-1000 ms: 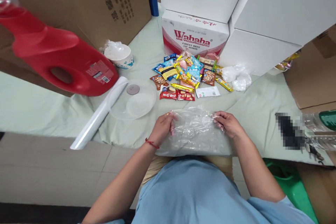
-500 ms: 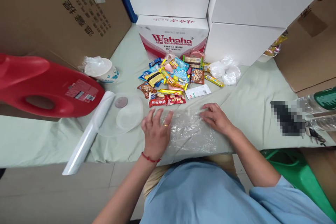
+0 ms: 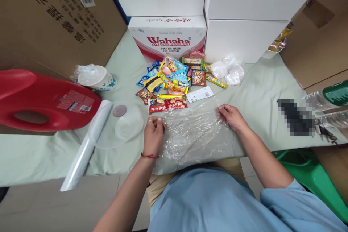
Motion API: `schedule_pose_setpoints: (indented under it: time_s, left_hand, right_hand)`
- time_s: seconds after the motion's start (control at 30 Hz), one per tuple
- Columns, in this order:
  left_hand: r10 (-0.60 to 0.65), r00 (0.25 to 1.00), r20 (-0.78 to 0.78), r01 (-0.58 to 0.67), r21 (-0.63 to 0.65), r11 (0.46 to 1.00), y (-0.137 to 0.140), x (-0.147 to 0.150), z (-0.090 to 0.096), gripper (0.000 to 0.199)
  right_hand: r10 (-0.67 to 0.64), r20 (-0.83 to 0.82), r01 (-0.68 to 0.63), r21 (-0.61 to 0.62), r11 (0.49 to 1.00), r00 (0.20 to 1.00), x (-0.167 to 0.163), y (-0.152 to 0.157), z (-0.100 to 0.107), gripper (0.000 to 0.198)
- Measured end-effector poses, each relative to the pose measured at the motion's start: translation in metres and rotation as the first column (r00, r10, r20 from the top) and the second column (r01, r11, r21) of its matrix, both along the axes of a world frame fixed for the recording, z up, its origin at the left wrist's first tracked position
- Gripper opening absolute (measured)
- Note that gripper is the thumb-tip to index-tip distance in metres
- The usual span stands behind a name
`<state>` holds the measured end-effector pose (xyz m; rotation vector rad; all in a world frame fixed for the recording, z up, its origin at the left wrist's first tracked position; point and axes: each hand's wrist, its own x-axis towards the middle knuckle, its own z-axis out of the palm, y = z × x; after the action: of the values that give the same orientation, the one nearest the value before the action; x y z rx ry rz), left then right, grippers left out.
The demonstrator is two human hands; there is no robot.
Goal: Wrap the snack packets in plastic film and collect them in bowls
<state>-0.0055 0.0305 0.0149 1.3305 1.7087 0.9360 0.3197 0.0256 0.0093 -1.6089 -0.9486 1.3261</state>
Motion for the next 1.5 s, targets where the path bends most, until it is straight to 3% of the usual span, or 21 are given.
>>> schedule_pose_setpoints:
  time_s: [0.1, 0.17, 0.23, 0.3, 0.43, 0.6, 0.73, 0.8, 0.87, 0.93, 0.97, 1.0, 1.03, 1.1, 1.17, 1.23, 1.3, 1.37, 1.5]
  left_hand:
    - [0.118, 0.942, -0.315, 0.000, 0.352, 0.936, -0.012, 0.004, 0.006, 0.029]
    - [0.099, 0.866, -0.490, 0.179, 0.488, 0.854, -0.022, 0.009, 0.009, 0.025]
    - [-0.035, 0.772, -0.634, 0.405, 0.449, 0.797, -0.030, 0.014, 0.009, 0.022]
    - [-0.163, 0.672, -0.723, 0.533, 0.319, 0.784, -0.034, 0.017, 0.004, 0.028]
    - [-0.262, 0.566, -0.782, 0.540, 0.112, 0.834, -0.038, 0.011, -0.011, 0.047]
    - [-0.310, 0.546, -0.778, 0.559, 0.063, 0.827, -0.047, -0.001, -0.020, 0.055]
    - [-0.319, 0.557, -0.766, 0.568, 0.072, 0.820, -0.050, -0.001, -0.018, 0.056]
    - [-0.324, 0.566, -0.758, 0.568, 0.073, 0.820, -0.050, -0.001, -0.016, 0.055]
    - [-0.327, 0.578, -0.748, 0.567, 0.079, 0.820, -0.049, 0.000, -0.015, 0.056]
    - [-0.324, 0.592, -0.738, 0.564, 0.092, 0.821, -0.049, -0.001, -0.014, 0.058]
    - [-0.323, 0.598, -0.733, 0.563, 0.098, 0.821, -0.049, -0.002, -0.013, 0.059]
    - [-0.325, 0.602, -0.730, 0.565, 0.101, 0.819, -0.049, -0.003, -0.013, 0.059]
    - [-0.329, 0.604, -0.726, 0.568, 0.102, 0.817, -0.049, -0.004, -0.013, 0.058]
    - [-0.341, 0.602, -0.722, 0.575, 0.096, 0.812, -0.049, -0.005, -0.013, 0.055]
    - [-0.343, 0.600, -0.723, 0.574, 0.089, 0.814, -0.049, -0.006, -0.014, 0.052]
    - [-0.334, 0.599, -0.728, 0.566, 0.090, 0.820, -0.050, -0.005, -0.016, 0.052]
    - [-0.327, 0.598, -0.732, 0.564, 0.094, 0.820, -0.050, -0.005, -0.017, 0.052]
    - [-0.327, 0.597, -0.732, 0.570, 0.100, 0.816, -0.051, -0.005, -0.018, 0.052]
    - [-0.323, 0.608, -0.725, 0.567, 0.111, 0.817, -0.051, -0.004, -0.017, 0.052]
  right_hand:
    - [-0.009, -0.019, 0.008, -0.046, 0.999, 1.000, 0.001, 0.003, 0.003, 0.049]
    - [-0.023, -0.083, 0.019, -0.051, 0.999, 0.996, 0.001, 0.003, 0.008, 0.053]
    - [-0.024, -0.150, 0.020, -0.025, 0.999, 0.988, 0.001, -0.001, 0.013, 0.061]
    - [0.004, -0.155, -0.002, 0.010, 1.000, 0.988, 0.003, -0.010, 0.016, 0.077]
    - [0.105, -0.062, -0.106, -0.011, 0.994, 0.993, 0.008, -0.039, 0.015, 0.110]
    - [0.136, -0.060, -0.141, -0.093, 0.986, 0.989, 0.026, -0.069, 0.015, 0.068]
    - [0.141, 0.189, -0.110, -0.169, 0.980, 0.972, 0.046, -0.062, 0.027, 0.052]
    - [0.104, 0.410, -0.080, -0.076, 0.994, 0.906, 0.044, -0.043, 0.038, 0.042]
    - [0.077, 0.564, -0.152, 0.087, 0.985, 0.822, 0.023, -0.017, 0.051, 0.030]
    - [0.155, 0.649, -0.371, 0.209, 0.905, 0.744, -0.018, 0.013, 0.060, 0.021]
    - [0.231, 0.697, -0.519, 0.233, 0.822, 0.679, -0.044, 0.027, 0.063, 0.021]
    - [0.284, 0.756, -0.645, 0.230, 0.728, 0.590, -0.072, 0.041, 0.064, 0.023]
    - [0.306, 0.775, -0.696, 0.227, 0.681, 0.553, -0.101, 0.053, 0.063, 0.022]
    - [0.293, 0.813, -0.737, 0.227, 0.637, 0.503, -0.154, 0.073, 0.056, 0.022]
    - [0.227, 0.931, -0.828, 0.120, 0.547, 0.285, -0.194, 0.088, 0.048, 0.033]
    - [0.174, 0.980, -0.868, -0.003, 0.496, 0.096, -0.219, 0.097, 0.043, 0.033]
    - [0.143, 0.989, -0.864, -0.046, 0.501, 0.031, -0.228, 0.104, 0.044, 0.029]
    - [0.142, 0.985, -0.840, 0.005, 0.543, 0.098, -0.223, 0.109, 0.053, 0.033]
    - [0.280, 0.833, -0.778, 0.251, 0.577, 0.476, -0.178, 0.110, 0.086, 0.041]
